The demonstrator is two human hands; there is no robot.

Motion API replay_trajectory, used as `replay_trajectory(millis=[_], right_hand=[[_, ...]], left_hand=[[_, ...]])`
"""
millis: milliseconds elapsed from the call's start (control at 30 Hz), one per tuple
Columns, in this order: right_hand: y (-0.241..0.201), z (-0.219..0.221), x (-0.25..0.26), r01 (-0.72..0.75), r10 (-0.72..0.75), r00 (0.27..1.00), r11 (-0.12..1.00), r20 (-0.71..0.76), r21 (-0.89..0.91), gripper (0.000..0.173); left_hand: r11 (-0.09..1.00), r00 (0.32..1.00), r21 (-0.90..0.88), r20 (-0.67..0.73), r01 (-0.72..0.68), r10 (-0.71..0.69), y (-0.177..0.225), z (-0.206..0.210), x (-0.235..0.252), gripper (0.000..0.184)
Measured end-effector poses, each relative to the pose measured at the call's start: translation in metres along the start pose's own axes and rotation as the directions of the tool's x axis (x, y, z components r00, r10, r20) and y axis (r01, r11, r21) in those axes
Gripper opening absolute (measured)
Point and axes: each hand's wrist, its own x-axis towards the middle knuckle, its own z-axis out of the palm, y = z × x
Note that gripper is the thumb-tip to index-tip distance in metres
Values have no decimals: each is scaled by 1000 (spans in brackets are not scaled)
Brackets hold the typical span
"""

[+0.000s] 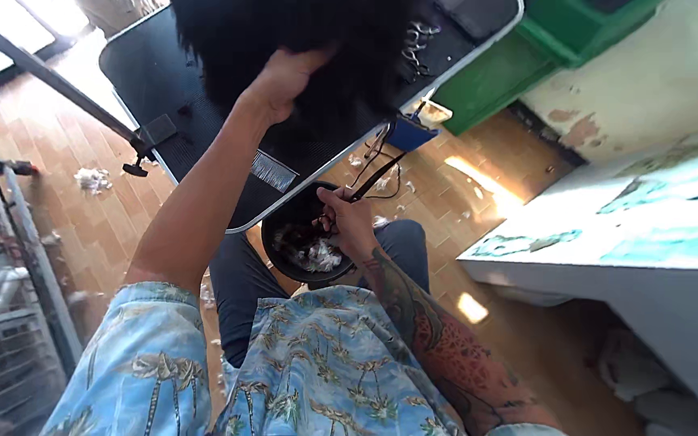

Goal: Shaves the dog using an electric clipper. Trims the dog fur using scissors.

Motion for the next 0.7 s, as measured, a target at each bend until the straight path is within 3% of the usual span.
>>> replay_trajectory(millis=[133,233,333,400,500,600,667,700], right_hand=[[1,15,12,-11,3,994,997,-109,-78,33],[3,24,8,137,-157,979,979,-126,-152,29],[2,31,-7,347,-362,932,891,4,-291,17],[2,35,-11,428,-419,900,803,117,-416,34],[5,44,-7,376,-363,920,719,145,-584,63],[14,54,0,341,-369,920,585,133,-736,75],[16,61,1,325,-399,908,478,128,-816,73],[14,65,-1,313,-412,903,437,122,-843,69]], left_hand=[[950,990,308,114,40,-79,-4,-11,-5,39],[912,947,406,264,62,-182,-5,-23,3,44],[925,875,380,447,2,-186,-8,-40,20,49],[939,819,340,554,-59,-149,-8,-50,29,49],[963,737,253,668,-95,-102,-17,-63,43,53],[997,670,49,738,60,-77,-32,-74,55,34],[972,628,-54,771,231,-106,-44,-80,65,14],[949,623,-87,772,304,-129,-49,-83,68,14]])
